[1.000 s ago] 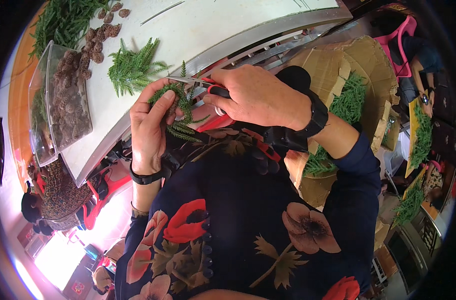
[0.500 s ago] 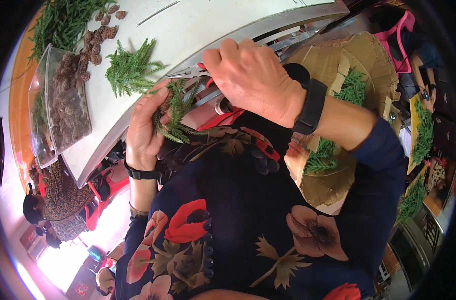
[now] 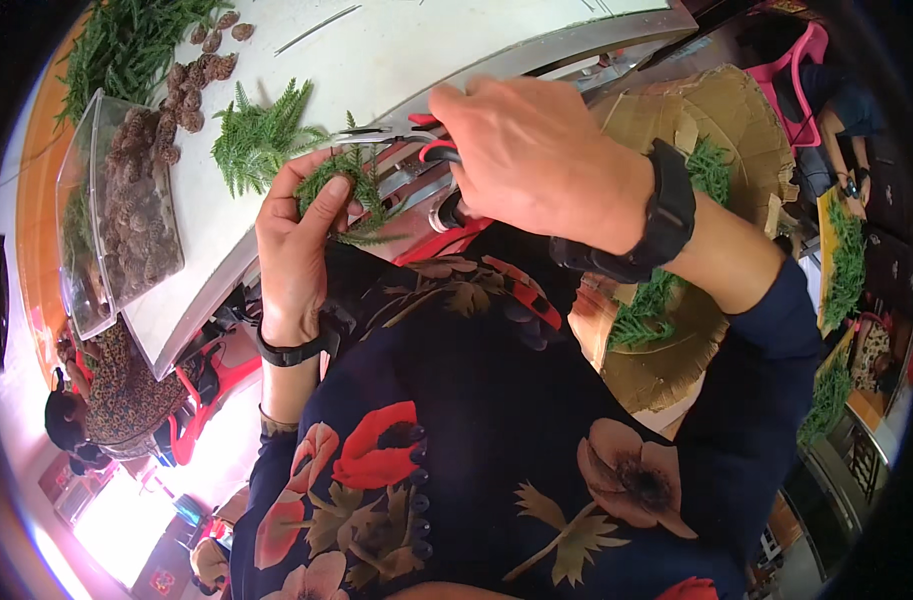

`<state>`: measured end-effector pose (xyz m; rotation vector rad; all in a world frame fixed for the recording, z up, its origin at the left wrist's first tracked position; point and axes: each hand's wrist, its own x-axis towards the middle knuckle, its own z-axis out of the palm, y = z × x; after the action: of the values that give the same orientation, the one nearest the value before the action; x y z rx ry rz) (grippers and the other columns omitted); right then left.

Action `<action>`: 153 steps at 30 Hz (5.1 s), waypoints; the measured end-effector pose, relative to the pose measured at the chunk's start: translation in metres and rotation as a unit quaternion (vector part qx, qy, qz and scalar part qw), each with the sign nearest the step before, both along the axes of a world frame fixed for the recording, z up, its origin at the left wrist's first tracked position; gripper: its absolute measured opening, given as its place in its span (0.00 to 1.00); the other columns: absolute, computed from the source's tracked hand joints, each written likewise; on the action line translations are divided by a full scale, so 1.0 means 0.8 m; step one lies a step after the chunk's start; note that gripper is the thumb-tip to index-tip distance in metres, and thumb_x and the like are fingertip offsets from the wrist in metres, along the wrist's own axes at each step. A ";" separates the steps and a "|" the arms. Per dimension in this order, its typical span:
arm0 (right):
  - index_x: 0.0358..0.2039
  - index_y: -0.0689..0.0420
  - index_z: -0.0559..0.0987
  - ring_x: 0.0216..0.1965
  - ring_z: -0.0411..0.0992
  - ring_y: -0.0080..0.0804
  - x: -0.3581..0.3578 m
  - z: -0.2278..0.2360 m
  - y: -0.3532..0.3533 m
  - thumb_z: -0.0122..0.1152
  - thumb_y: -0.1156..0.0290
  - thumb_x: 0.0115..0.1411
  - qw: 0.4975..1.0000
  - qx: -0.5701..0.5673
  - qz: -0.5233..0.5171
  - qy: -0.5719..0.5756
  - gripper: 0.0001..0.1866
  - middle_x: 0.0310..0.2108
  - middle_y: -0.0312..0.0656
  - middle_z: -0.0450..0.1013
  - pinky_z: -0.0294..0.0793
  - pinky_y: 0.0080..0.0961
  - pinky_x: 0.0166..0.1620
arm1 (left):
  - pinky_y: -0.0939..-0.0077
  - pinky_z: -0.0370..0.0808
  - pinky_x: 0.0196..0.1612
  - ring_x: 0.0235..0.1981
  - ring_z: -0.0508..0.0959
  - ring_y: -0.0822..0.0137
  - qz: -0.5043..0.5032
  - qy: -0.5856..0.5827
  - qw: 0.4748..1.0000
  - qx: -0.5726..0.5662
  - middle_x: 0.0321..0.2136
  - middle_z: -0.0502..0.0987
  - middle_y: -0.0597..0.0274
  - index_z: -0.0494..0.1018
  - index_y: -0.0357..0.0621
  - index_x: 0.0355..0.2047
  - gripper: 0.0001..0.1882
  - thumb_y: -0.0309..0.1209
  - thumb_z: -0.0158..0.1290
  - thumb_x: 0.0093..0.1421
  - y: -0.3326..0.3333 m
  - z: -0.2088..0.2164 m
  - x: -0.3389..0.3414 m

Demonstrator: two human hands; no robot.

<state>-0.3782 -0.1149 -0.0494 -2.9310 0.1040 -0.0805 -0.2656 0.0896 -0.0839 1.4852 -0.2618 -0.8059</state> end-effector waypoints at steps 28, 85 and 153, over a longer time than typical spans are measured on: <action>0.40 0.62 0.71 0.34 0.72 0.55 -0.001 -0.020 -0.001 0.59 0.58 0.61 0.962 0.246 0.067 0.100 0.19 0.29 0.53 0.73 0.70 0.43 0.35 | 0.83 0.72 0.33 0.27 0.76 0.73 -0.033 0.085 0.995 -0.051 0.32 0.78 0.61 0.71 0.35 0.51 0.17 0.24 0.55 0.62 0.007 -0.001 -0.004; 0.34 0.62 0.73 0.33 0.71 0.55 0.005 -0.008 0.009 0.63 0.59 0.58 0.961 0.239 0.070 0.122 0.17 0.26 0.52 0.71 0.68 0.41 0.35 | 0.85 0.68 0.32 0.27 0.70 0.77 -0.075 0.081 0.993 -0.044 0.29 0.73 0.66 0.70 0.37 0.47 0.12 0.29 0.49 0.66 0.014 0.005 0.000; 0.37 0.57 0.74 0.24 0.64 0.14 0.115 0.154 -0.074 0.56 0.55 0.63 0.939 0.239 -0.236 -0.078 0.16 0.26 0.32 0.69 0.66 0.20 0.25 | 0.82 0.70 0.30 0.25 0.71 0.77 0.156 -0.284 0.946 0.000 0.31 0.77 0.62 0.71 0.34 0.46 0.15 0.23 0.57 0.59 0.079 -0.017 0.051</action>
<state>-0.2860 -0.1742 0.0735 -2.3453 0.6956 -0.3115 -0.2248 0.1532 -0.0979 1.6834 -0.4409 -0.1086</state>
